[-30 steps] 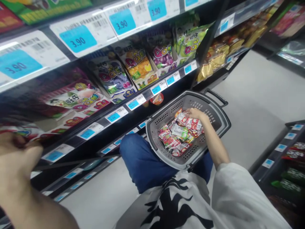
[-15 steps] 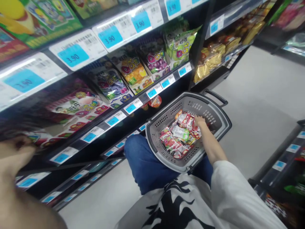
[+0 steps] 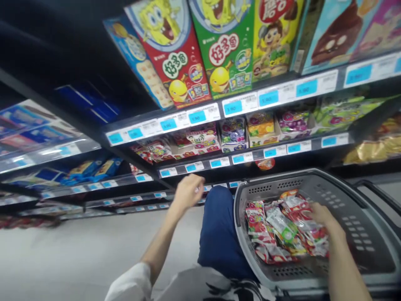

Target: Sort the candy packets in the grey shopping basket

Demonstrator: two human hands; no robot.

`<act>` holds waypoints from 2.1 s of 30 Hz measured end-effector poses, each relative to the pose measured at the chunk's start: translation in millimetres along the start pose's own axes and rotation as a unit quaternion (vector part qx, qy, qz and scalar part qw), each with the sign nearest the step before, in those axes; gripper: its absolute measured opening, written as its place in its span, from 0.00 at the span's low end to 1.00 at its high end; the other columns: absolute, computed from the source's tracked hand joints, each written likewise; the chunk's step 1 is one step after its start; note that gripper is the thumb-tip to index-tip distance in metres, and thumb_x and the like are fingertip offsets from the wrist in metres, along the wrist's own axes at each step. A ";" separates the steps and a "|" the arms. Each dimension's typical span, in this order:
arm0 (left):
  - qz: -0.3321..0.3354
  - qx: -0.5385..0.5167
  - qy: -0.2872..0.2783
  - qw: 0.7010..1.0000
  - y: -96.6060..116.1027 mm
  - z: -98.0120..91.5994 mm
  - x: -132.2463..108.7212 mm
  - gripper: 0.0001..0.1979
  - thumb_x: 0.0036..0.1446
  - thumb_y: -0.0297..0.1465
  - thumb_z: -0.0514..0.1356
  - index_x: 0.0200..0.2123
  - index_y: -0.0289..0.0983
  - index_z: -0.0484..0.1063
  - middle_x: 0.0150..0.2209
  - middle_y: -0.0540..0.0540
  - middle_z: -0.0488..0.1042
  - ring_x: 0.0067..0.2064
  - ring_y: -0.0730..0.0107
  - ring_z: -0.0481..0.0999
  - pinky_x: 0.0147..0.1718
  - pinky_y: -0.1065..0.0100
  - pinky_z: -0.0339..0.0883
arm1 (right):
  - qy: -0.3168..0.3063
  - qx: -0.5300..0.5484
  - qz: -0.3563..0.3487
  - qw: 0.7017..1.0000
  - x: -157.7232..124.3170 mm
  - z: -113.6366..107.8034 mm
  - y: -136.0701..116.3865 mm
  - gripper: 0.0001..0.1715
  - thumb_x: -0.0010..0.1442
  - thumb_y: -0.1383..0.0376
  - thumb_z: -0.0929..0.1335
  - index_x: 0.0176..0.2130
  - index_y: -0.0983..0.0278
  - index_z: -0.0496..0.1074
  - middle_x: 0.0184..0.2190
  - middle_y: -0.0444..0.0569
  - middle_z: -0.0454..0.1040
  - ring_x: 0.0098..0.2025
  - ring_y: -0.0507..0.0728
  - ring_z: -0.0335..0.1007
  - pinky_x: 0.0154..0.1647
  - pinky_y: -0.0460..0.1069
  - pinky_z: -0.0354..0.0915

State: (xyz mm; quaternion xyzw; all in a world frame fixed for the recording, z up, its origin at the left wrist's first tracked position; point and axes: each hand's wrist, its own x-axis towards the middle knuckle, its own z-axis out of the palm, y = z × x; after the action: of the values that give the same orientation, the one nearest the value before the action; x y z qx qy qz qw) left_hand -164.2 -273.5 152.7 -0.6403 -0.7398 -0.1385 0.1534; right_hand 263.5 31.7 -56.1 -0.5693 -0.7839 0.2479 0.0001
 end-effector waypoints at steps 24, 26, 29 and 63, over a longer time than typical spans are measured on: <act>-0.136 -0.556 -0.028 0.820 172.1 203.4 6.1 0.31 0.53 0.28 0.66 0.61 0.39 0.66 0.61 0.37 0.64 0.56 0.57 0.73 0.46 0.61 0.77 | -0.085 0.602 -0.125 0.784 -38.9 5.2 -114.2 0.27 0.56 0.45 0.67 0.42 0.62 0.78 0.40 0.55 0.80 0.41 0.63 0.77 0.39 0.57 0.74; -0.172 -0.608 -0.062 0.773 169.4 203.5 8.0 0.31 0.56 0.34 0.65 0.63 0.38 0.65 0.60 0.36 0.67 0.51 0.60 0.76 0.40 0.65 0.77 | -0.071 0.586 -0.146 0.794 -39.5 4.5 -115.3 0.27 0.56 0.44 0.68 0.41 0.62 0.78 0.41 0.56 0.80 0.42 0.63 0.76 0.42 0.57 0.73; -0.192 -0.666 -0.159 0.703 165.3 206.5 9.9 0.29 0.64 0.43 0.58 0.64 0.36 0.65 0.53 0.37 0.73 0.44 0.63 0.79 0.40 0.64 0.76 | 0.002 0.541 -0.163 0.825 -38.5 6.0 -114.2 0.22 0.55 0.46 0.73 0.32 0.62 0.75 0.32 0.50 0.78 0.35 0.58 0.72 0.39 0.53 0.68; -0.149 -0.611 -0.222 0.745 163.6 187.7 9.1 0.23 0.66 0.51 0.54 0.33 0.36 0.69 0.27 0.51 0.74 0.28 0.71 0.76 0.30 0.71 0.67 | 0.228 0.303 -0.139 0.915 -37.7 1.7 -105.6 0.28 0.66 0.44 0.64 0.30 0.63 0.75 0.23 0.45 0.71 0.28 0.55 0.62 0.32 0.49 0.57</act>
State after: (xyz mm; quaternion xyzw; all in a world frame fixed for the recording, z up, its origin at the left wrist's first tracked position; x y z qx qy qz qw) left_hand -12.8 -166.8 -13.8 -0.4914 -0.5964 -0.4354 -0.4619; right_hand 182.0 -26.8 -5.9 -0.4681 -0.7210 0.3346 0.3860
